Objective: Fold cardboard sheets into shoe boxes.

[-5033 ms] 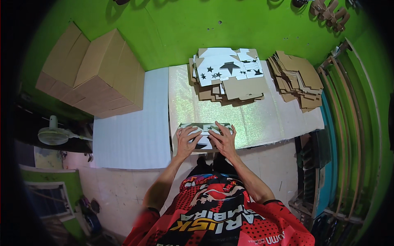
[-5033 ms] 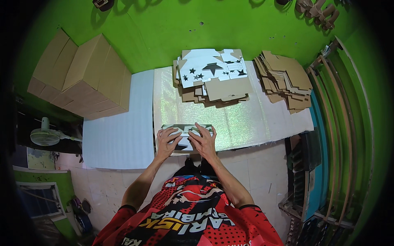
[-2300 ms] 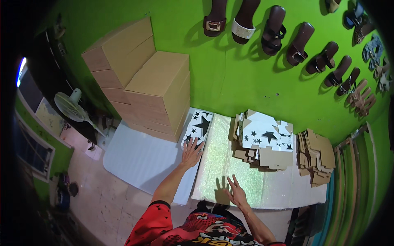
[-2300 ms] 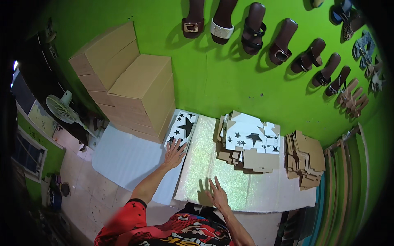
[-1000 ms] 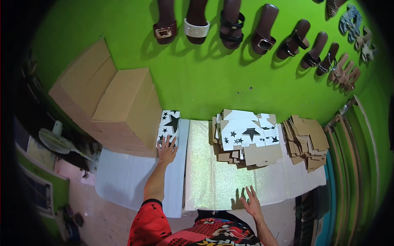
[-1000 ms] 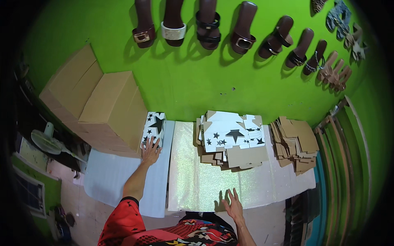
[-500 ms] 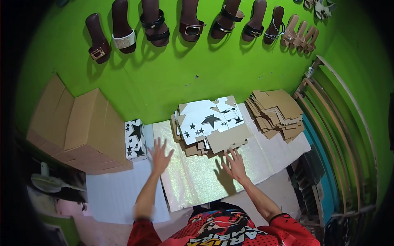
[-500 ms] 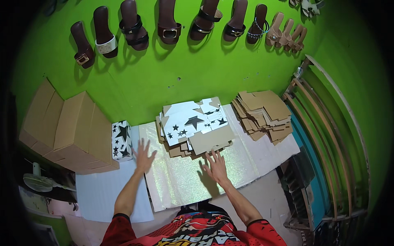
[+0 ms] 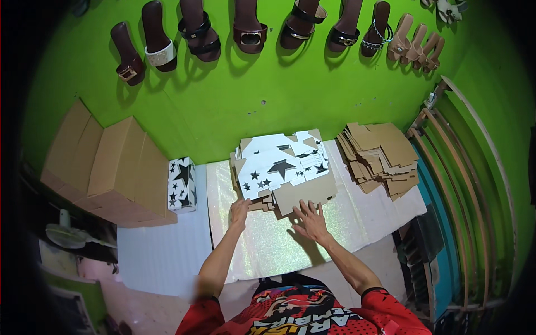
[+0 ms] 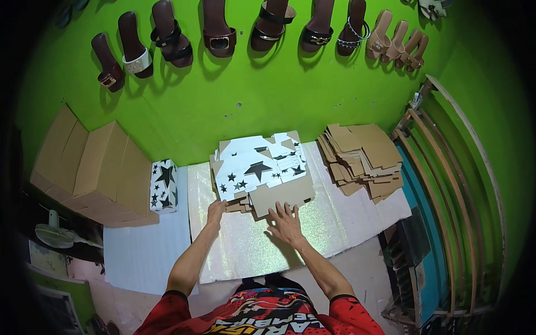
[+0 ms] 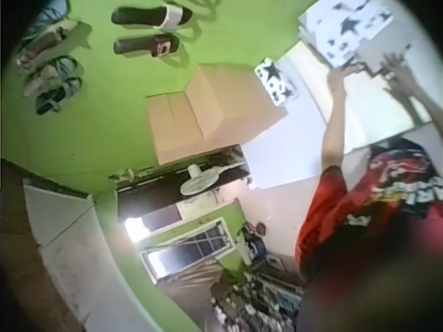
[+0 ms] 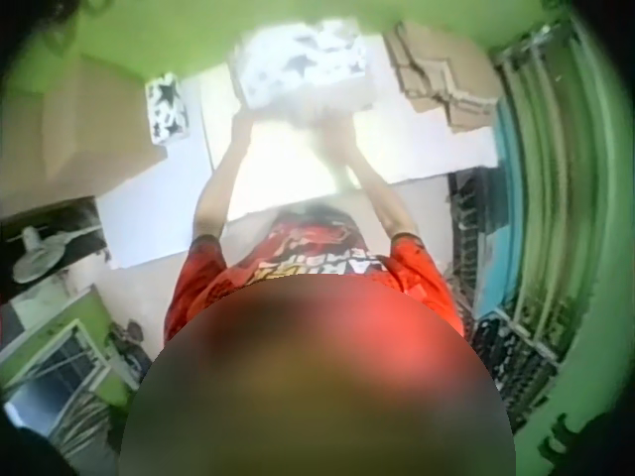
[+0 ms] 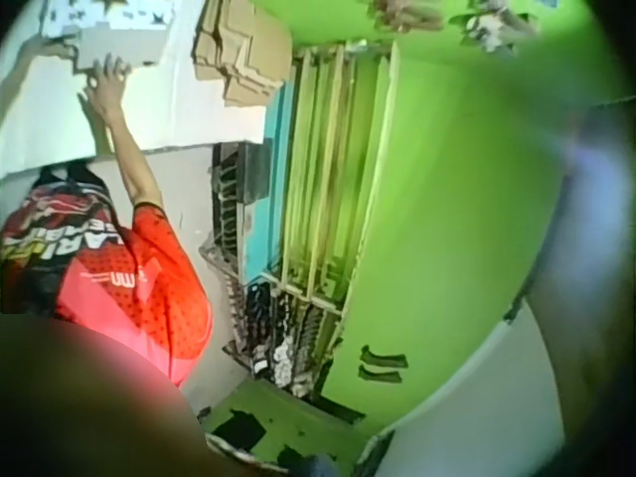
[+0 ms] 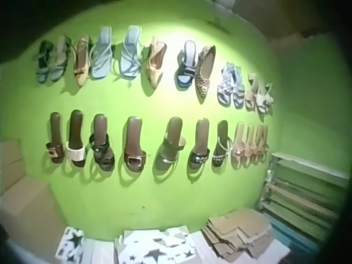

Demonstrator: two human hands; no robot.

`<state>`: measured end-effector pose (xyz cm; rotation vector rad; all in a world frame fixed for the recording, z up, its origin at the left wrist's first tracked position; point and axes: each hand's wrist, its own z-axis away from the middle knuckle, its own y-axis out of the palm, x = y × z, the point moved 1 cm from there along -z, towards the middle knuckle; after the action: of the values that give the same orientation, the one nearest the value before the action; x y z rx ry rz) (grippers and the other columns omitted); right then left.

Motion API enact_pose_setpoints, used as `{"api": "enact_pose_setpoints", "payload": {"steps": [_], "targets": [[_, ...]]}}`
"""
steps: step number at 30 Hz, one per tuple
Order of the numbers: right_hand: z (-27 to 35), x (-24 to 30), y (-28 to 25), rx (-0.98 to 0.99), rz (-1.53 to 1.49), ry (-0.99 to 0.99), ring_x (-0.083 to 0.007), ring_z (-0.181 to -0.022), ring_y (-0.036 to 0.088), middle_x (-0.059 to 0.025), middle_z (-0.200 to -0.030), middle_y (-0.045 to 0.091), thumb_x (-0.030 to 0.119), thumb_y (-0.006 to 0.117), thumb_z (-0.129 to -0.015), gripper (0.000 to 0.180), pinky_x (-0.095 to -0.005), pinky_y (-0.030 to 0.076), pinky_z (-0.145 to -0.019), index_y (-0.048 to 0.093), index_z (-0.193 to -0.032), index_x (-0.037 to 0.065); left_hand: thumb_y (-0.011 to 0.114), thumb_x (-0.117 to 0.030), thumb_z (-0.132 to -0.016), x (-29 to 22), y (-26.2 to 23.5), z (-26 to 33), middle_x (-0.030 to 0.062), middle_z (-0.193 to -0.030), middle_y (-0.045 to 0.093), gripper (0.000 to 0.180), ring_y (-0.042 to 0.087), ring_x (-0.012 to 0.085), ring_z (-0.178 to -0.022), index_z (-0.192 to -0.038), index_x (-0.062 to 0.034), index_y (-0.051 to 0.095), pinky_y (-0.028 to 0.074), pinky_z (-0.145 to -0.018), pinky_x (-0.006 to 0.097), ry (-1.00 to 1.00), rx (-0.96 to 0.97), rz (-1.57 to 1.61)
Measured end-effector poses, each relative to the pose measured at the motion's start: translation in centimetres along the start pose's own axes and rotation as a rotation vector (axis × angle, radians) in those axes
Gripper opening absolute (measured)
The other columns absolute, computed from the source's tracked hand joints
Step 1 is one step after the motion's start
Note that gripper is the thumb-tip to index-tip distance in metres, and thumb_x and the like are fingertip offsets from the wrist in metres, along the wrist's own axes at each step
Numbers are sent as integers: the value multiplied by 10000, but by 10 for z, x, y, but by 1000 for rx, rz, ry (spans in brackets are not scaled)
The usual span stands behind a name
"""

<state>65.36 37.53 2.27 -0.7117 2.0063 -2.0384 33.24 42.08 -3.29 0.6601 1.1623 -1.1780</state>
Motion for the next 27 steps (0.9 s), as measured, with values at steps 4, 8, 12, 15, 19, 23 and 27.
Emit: {"api": "enact_pose_setpoints", "payload": {"steps": [4,8,12,15,19,23,27], "targets": [[17,11,-12,-79,-163,-6,-419,-1446,450,-170,-1542,524,586,612,-985,644,-639,234,-1239,624,-1428,118,712,-368,-851,36,-28,39,125,-934,738,322,677,243,-936,-871,-54,775,491,-856,408,-99,-28,-156],[14,2,-13,-270,-222,19,-374,-1366,521,-164,-1426,616,449,691,-975,492,-548,358,-1181,711,-1300,81,700,-393,-797,47,-68,86,117,-879,768,328,714,278,-895,-849,-88,810,475,-872,488,-138,-73,-649],[-11,-9,-5,-305,-222,30,-468,-1390,466,-204,-1503,534,377,703,-968,469,-560,339,-1192,705,-1310,57,754,-502,-861,67,-77,108,229,-1414,627,640,490,403,-1376,-1378,-129,694,294,-1207,453,-113,-377,-835],[-48,18,-3,-287,-213,-41,-456,-1511,324,-201,-1605,426,402,711,-955,509,-606,233,-1250,693,-1348,80,755,-383,-905,77,-110,93,254,-1470,600,642,498,401,-1423,-1409,-2,640,338,-1217,469,-24,-300,-515],[-88,58,-1,-221,-139,-188,-430,-1562,258,-181,-1673,343,397,855,-806,702,-622,169,-1278,640,-1387,68,793,-381,-864,72,-98,88,258,-1480,593,702,532,414,-1402,-1447,-30,618,384,-1201,453,16,-225,-471],[-114,59,16,-28,16,-134,-425,-1581,231,-179,-1688,332,450,888,-753,843,-638,106,-1287,605,-1464,96,812,-300,-878,64,-75,81,268,-1517,560,785,524,357,-1434,-1529,16,509,402,-1200,385,-32,-122,-481],[-117,62,25,-181,71,-209,-390,-1504,393,-144,-1532,546,212,805,-782,388,-620,156,-1284,781,-1160,130,787,-389,-891,57,-83,79,266,-1518,552,776,510,407,-1424,-1542,-63,518,381,-1204,461,89,-175,-391]]}}
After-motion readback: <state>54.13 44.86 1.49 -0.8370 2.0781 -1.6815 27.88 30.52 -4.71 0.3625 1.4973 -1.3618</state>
